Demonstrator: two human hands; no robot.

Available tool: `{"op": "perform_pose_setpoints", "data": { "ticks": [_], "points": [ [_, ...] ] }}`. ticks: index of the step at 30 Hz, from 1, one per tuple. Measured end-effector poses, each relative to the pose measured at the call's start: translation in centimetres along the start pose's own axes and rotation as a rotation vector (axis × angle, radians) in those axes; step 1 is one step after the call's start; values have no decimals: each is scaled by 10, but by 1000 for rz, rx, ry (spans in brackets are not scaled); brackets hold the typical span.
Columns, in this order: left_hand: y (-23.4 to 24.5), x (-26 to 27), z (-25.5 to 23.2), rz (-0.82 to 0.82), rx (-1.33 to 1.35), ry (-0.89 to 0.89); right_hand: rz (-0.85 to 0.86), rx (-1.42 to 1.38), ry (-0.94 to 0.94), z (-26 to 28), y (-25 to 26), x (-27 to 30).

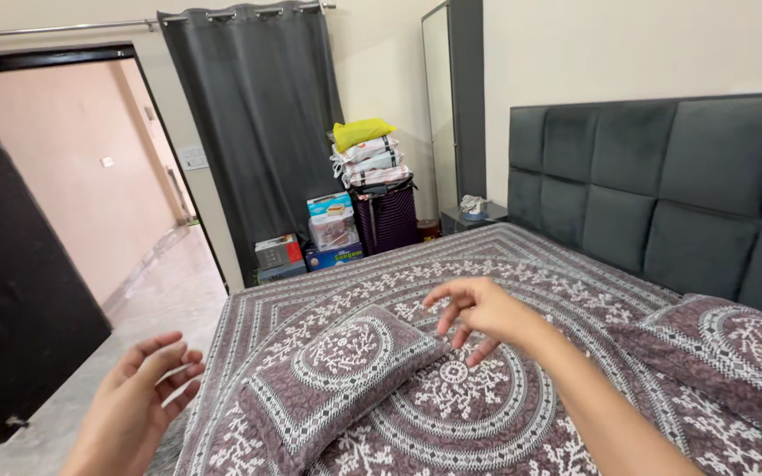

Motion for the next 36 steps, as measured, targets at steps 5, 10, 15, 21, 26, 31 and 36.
{"op": "perform_pose_setpoints", "data": {
  "ticks": [5,10,15,21,26,31,36],
  "points": [
    [38,-6,15,-41,32,20,118,-280,150,65,-9,19],
    [70,10,-14,-68,95,10,236,-305,297,155,-54,20],
    [88,59,-89,-28,138,-155,529,-540,476,239,-119,25],
    [150,133,-149,-214,136,-264,897,-743,605,298,-222,63],
    [212,160,-149,-327,157,-316,1119,-671,671,338,-317,93],
    [259,128,-107,-423,152,-322,1334,-638,689,318,-390,84],
    [290,29,14,-479,219,-194,1377,-653,501,238,-419,-13]
  ]
}}
Point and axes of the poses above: each hand's wrist, its own x-axis away from the middle knuckle, its own y-axis out of the back of the hand, z = x × y, the point moved 10 cm from there along -x, towards the middle knuckle, and after that the axes turned 2 degrees about -z, right-handed, at the moved point
